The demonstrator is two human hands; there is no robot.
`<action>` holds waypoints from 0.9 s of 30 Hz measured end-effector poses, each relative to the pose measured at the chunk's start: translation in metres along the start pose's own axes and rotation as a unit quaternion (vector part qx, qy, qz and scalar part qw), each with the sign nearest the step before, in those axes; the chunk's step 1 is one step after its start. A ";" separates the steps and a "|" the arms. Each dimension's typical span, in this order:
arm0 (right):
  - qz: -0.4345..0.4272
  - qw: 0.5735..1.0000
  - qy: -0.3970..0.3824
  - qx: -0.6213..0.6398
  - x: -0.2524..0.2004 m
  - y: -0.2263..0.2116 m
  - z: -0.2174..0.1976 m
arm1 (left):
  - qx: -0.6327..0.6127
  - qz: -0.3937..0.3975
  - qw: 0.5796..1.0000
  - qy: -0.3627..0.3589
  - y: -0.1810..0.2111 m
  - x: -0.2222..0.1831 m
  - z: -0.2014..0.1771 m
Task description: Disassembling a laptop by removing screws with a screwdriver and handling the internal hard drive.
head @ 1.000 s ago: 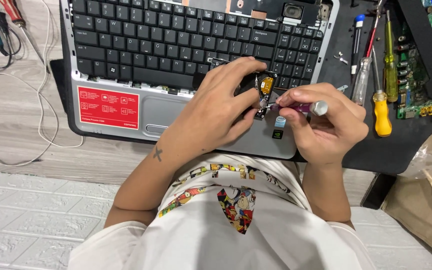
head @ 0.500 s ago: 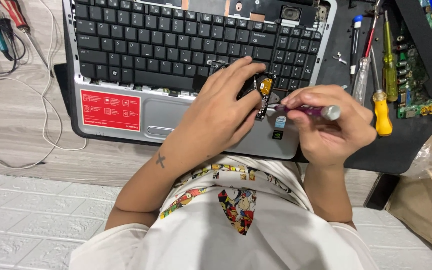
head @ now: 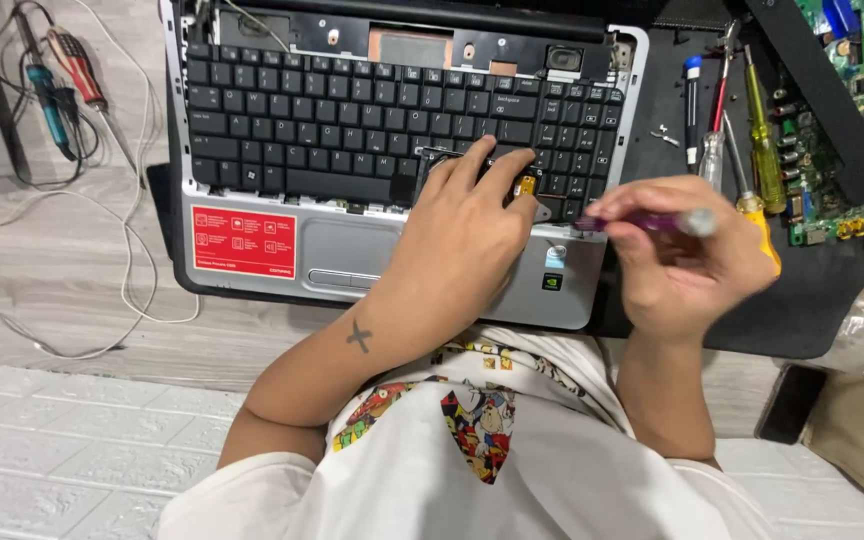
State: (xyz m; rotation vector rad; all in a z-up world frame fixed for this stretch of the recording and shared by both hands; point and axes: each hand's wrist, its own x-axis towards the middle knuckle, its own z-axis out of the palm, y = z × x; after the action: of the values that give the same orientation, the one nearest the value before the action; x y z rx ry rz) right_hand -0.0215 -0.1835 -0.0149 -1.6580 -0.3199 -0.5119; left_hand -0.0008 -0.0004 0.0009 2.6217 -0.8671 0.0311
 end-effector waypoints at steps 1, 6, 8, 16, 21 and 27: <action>0.000 1.000 0.002 0.001 0.000 0.003 -0.006 | 0.002 0.001 1.000 -0.001 0.000 0.002 0.003; -0.048 0.998 0.040 -0.009 -0.011 0.016 -0.046 | 0.051 -0.022 0.998 0.013 0.007 0.002 0.007; -0.037 0.997 0.060 -0.017 -0.018 0.019 -0.055 | 0.044 -0.019 0.999 0.005 0.008 0.001 0.006; 0.004 0.987 0.162 -0.015 -0.038 0.034 -0.076 | 0.049 -0.009 0.999 0.000 0.012 0.001 0.002; 0.002 0.984 0.179 0.000 -0.039 0.043 -0.082 | 0.119 0.010 0.992 0.032 0.016 0.005 0.003; 0.007 0.985 0.171 -0.010 -0.026 0.036 -0.073 | 0.139 0.026 0.989 0.031 0.014 0.010 0.001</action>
State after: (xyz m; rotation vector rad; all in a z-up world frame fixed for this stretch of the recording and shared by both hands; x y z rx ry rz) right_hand -0.0372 -0.2585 -0.0524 -1.5578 -0.0505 -0.7776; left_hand -0.0009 -0.0167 0.0058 2.8355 -0.9701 0.2633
